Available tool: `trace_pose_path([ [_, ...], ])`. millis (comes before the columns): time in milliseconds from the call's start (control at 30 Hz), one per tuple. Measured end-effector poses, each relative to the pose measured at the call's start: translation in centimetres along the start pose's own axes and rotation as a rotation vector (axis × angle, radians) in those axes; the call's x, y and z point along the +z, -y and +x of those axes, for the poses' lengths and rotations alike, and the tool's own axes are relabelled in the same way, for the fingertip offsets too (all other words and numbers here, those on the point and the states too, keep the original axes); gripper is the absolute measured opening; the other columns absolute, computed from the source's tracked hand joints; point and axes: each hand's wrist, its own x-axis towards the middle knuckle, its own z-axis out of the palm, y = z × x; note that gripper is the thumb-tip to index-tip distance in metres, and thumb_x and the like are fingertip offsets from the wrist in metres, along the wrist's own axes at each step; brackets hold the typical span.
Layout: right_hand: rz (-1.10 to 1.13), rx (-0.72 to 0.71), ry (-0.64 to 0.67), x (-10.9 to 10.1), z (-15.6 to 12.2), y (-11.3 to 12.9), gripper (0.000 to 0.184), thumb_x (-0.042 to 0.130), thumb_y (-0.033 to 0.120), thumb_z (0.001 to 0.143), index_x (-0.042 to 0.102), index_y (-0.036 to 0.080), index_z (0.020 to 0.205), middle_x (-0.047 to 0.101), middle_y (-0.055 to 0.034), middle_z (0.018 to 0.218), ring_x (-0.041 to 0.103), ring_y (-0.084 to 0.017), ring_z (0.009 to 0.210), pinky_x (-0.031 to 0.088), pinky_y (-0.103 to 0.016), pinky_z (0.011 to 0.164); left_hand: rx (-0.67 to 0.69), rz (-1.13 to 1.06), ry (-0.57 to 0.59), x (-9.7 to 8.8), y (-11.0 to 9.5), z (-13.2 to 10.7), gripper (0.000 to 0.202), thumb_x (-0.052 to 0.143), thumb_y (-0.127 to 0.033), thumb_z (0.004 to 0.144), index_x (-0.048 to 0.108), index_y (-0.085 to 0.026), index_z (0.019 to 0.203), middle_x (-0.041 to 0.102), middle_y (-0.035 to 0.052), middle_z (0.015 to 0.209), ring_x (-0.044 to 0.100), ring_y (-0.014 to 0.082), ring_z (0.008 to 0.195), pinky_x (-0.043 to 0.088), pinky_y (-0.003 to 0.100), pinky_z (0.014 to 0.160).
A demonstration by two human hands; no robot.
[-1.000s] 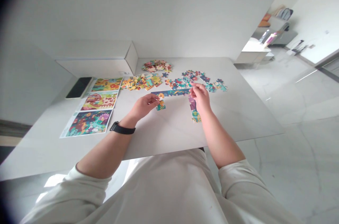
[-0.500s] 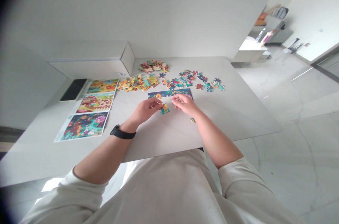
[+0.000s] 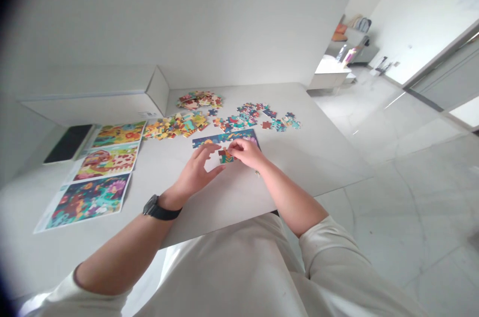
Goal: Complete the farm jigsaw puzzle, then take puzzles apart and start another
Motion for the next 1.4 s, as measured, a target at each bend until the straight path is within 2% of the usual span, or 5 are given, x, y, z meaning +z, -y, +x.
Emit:
trace_pose_path([
  [233, -0.151, -0.033, -0.297, -7.9, 2.2, 0.2, 0.022, 0.073, 0.046, 0.086, 0.072, 0.024, 0.091, 0.077, -0.0006, 0.085, 0.068, -0.017, 0.074, 0.049, -0.028, 0.068, 0.081, 0.061, 0.032, 0.0, 0.3, -0.2, 0.044, 0.065, -0.035, 0.103, 0.058, -0.029, 0.147, 0.065, 0.0119, 0.144, 0.063, 0.0310, 0.138, 0.054, 0.052, 0.119],
  [700, -1.008, 0.516, -0.504, -22.5, 2.4, -2.2, 0.024, 0.069, 0.038, 0.099, 0.087, 0.022, 0.102, 0.085, -0.0120, 0.106, 0.078, -0.028, 0.100, 0.048, -0.031, 0.075, 0.098, 0.055, 0.049, -0.2, 1.3, -0.4, 0.043, 0.064, -0.035, 0.105, 0.058, -0.031, 0.147, 0.066, 0.0119, 0.144, 0.064, 0.0313, 0.137, 0.055, 0.053, 0.119],
  [933, -1.039, 0.599, -0.556, -21.6, 4.8, -2.5, 0.039, 0.079, 0.051, 0.089, 0.085, 0.021, 0.112, 0.081, -0.0199, 0.120, 0.077, -0.033, 0.111, 0.056, -0.034, 0.084, 0.101, 0.060, 0.011, -0.6, 1.2, -0.2, 0.038, 0.063, -0.033, 0.104, 0.062, -0.031, 0.143, 0.068, 0.0110, 0.140, 0.066, 0.0309, 0.134, 0.057, 0.052, 0.116],
  [1167, -0.848, 0.485, -0.620, -20.8, 5.5, -3.1, 0.027, 0.081, 0.025, 0.077, 0.082, 0.020, 0.104, 0.084, -0.0119, 0.110, 0.077, -0.027, 0.103, 0.054, -0.030, 0.085, 0.111, 0.074, -0.009, -1.0, 0.9, -0.2, 0.036, 0.062, -0.031, 0.105, 0.061, -0.029, 0.141, 0.069, 0.0116, 0.139, 0.066, 0.0306, 0.134, 0.057, 0.052, 0.115],
  [1400, -0.105, 0.088, -0.625, -17.0, 3.6, -0.4, 0.033, 0.086, 0.038, 0.070, 0.068, 0.021, 0.092, 0.074, -0.0011, 0.086, 0.067, -0.017, 0.075, 0.054, -0.027, 0.067, 0.057, 0.061, -0.008, -0.7, 1.0, -0.3, 0.032, 0.062, -0.032, 0.104, 0.065, -0.028, 0.136, 0.073, 0.0107, 0.133, 0.069, 0.0308, 0.129, 0.057, 0.053, 0.114],
])
